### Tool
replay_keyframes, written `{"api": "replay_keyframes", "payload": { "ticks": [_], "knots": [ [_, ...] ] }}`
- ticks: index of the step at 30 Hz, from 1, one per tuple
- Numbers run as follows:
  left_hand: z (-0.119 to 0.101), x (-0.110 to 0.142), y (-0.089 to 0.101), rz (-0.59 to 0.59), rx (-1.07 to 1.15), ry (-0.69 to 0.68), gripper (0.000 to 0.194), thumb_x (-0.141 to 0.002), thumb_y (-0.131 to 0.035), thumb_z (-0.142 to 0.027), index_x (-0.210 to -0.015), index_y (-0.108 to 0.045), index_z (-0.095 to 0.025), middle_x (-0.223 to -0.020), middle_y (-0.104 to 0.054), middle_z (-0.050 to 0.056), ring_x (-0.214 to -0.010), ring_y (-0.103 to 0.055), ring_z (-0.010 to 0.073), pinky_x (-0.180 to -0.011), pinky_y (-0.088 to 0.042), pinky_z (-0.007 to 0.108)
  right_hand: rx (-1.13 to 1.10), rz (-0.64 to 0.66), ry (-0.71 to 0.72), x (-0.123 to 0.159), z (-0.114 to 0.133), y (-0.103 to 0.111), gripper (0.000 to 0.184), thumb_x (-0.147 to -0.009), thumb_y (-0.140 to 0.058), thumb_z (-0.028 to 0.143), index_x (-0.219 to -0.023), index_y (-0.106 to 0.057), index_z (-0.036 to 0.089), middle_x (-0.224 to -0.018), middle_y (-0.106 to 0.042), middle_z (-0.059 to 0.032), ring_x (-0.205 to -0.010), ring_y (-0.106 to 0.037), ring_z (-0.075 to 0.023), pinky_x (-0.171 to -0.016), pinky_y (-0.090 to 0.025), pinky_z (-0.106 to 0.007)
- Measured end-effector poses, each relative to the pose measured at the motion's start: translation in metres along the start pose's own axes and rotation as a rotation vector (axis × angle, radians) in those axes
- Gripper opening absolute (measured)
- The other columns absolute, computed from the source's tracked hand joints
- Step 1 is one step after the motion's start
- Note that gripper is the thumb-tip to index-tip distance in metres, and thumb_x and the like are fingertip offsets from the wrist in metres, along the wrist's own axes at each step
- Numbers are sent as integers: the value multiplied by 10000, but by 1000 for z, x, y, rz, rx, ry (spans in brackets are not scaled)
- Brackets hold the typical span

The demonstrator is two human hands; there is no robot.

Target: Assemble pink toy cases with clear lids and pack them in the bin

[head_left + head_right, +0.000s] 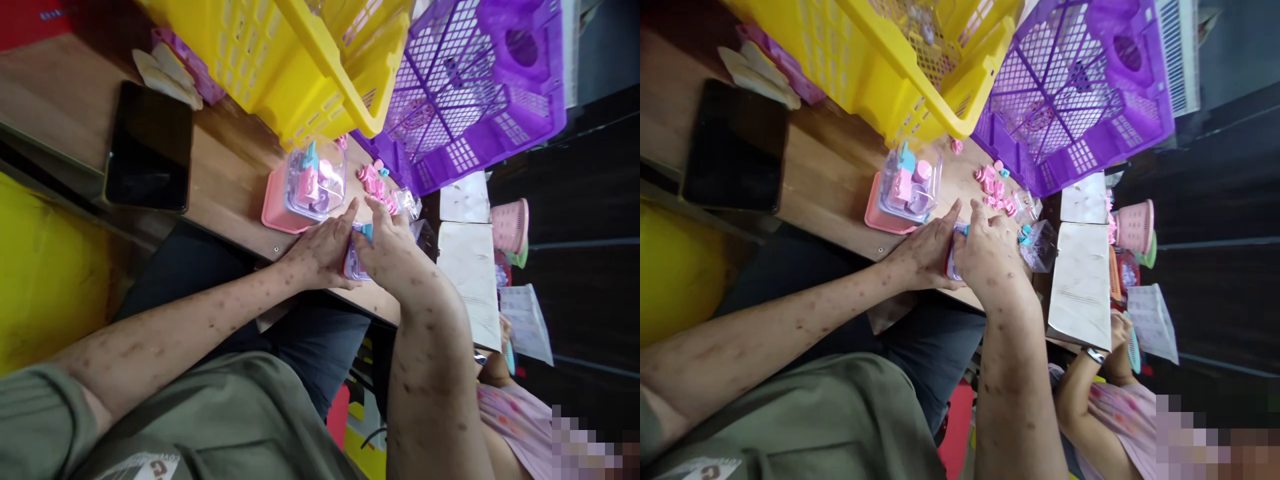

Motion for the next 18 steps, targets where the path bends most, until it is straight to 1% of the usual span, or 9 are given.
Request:
{"api": "replay_keyframes", "payload": {
  "ticks": [3,6,9,11,12,13,15,16,18],
  "knots": [
    [2,0,-1,4,-15,17,1727,-665,-1037,-469,-1713,307,-195,-1585,-550,267,-1433,-586,472,-1161,-511,641,14,14,-15,-3,0,-2,729,-974,-596,294,-1659,-454,92,-1396,-631,-327,-1371,-603,-557,-1062,-527,-754],
    [1,0,-1,6,-26,14,1720,-663,-1046,-468,-1720,283,-193,-1585,-547,270,-1434,-588,465,-1172,-503,640,40,50,-31,-6,-3,-5,756,-980,-595,318,-1678,-433,79,-1435,-622,-343,-1385,-594,-559,-1066,-526,-754],
    [-1,0,1,11,-26,8,1711,-662,-1059,-457,-1726,251,-174,-1592,-541,279,-1451,-576,468,-1202,-479,639,-5,79,58,-4,-1,-4,739,-1019,-539,356,-1681,-406,54,-1523,-587,-339,-1444,-556,-523,-1156,-474,-747],
    [-3,-1,2,16,-27,6,1724,-655,-1072,-454,-1720,251,-161,-1612,-520,296,-1465,-566,475,-1203,-480,631,-99,89,108,0,-3,2,715,-1066,-486,426,-1694,-391,96,-1607,-545,-301,-1518,-505,-475,-1235,-414,-739],
    [-3,-1,2,19,-29,6,1737,-647,-1079,-457,-1716,258,-162,-1627,-504,301,-1468,-566,477,-1200,-485,626,-169,87,109,2,-6,7,702,-1095,-448,478,-1703,-387,132,-1652,-516,-275,-1557,-476,-448,-1266,-390,-730],
    [-4,-1,2,21,-32,9,1751,-639,-1086,-462,-1713,266,-167,-1634,-496,302,-1466,-569,477,-1193,-492,622,-255,74,95,3,-11,13,684,-1120,-408,533,-1703,-396,177,-1686,-495,-243,-1586,-457,-420,-1285,-382,-715],
    [-3,0,2,28,-33,23,1760,-632,-1092,-479,-1714,263,-177,-1635,-497,295,-1463,-573,475,-1184,-502,614,-444,-2,50,-1,-23,28,643,-1146,-347,632,-1651,-477,255,-1697,-510,-181,-1584,-483,-374,-1285,-424,-662],
    [-2,0,2,33,-30,30,1756,-637,-1090,-488,-1714,263,-181,-1628,-506,288,-1467,-570,473,-1186,-502,611,-529,-59,29,-5,-29,36,628,-1146,-345,671,-1594,-540,277,-1660,-558,-161,-1545,-535,-360,-1262,-467,-628],
    [0,0,1,40,-18,38,1740,-657,-1078,-497,-1715,270,-196,-1618,-522,268,-1486,-556,465,-1201,-493,611,-634,-164,-15,-19,-39,45,599,-1133,-387,724,-1447,-654,290,-1467,-708,-139,-1372,-681,-337,-1176,-552,-569]
  ]
}}
Point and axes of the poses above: each hand's wrist, its own x-axis away from the middle knuckle, its own y-axis out of the back of the hand, z = x × y, the point moved 9 cm from there along -x, towards the middle knuckle
